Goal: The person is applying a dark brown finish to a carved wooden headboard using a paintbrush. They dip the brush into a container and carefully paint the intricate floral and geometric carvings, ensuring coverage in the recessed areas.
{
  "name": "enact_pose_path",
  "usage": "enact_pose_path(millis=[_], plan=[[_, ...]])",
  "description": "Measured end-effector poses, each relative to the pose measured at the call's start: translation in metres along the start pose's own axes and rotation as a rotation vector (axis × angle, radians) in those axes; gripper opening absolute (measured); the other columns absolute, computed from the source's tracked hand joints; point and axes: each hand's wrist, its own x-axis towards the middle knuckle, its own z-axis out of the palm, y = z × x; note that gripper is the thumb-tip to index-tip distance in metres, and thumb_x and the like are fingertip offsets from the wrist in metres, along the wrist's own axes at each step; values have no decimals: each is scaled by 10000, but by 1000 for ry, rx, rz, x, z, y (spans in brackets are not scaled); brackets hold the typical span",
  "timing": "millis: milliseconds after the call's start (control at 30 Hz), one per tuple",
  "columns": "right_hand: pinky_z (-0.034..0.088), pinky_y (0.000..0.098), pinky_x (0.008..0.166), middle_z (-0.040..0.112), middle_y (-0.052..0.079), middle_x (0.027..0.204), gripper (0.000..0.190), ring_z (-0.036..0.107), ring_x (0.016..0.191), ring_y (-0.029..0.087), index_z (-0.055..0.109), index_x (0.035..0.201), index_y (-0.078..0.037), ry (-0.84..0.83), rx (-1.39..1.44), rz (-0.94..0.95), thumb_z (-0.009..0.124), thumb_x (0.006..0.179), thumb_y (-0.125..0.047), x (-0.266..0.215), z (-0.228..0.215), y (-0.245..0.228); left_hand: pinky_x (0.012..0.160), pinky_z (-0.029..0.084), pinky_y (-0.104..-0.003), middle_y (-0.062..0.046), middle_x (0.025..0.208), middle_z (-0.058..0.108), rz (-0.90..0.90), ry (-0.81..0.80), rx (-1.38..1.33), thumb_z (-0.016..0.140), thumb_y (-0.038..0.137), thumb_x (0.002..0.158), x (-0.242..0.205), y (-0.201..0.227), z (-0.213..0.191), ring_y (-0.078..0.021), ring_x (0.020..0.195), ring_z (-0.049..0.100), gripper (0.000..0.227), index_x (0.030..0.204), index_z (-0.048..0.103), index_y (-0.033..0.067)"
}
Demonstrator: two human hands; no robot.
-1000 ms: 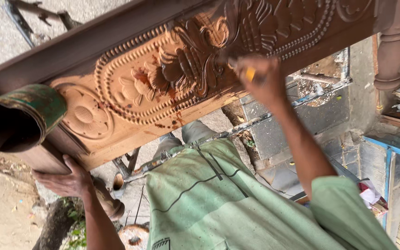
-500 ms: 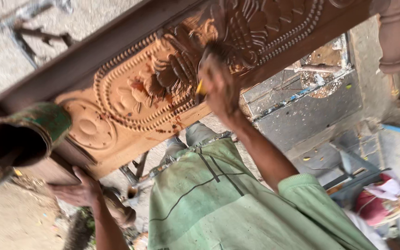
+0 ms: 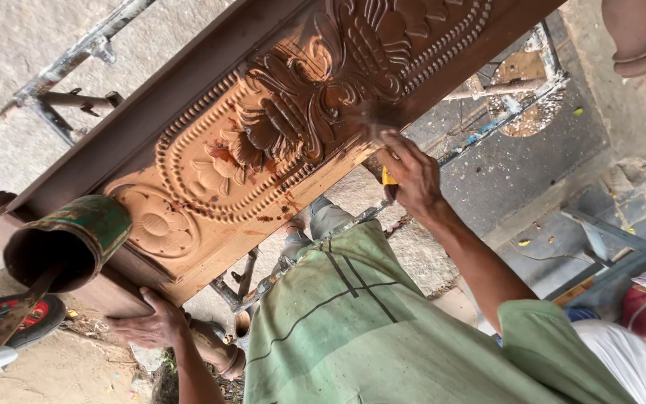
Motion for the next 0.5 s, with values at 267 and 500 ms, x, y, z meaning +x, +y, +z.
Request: enact_pose_path(millis=[267, 500], plan=[[654, 301, 626, 615, 224, 1344, 289, 695, 1153, 342, 653, 1033, -107, 154, -954, -684, 636, 843, 110, 27, 96, 6, 1296, 92, -577, -273, 1728, 57, 51, 19, -5, 344, 889, 967, 2, 3, -1, -416, 1614, 91, 1173, 1650, -6, 1], [554, 322, 554, 761, 93, 1079, 155, 650, 684, 156, 713, 979, -91, 32, -667, -305, 717, 848, -7, 85, 30, -34, 1275, 89, -594, -214, 1728, 36, -41, -44, -30, 310, 899, 843, -7, 11, -8, -412, 1589, 49, 1194, 1657, -10, 85]])
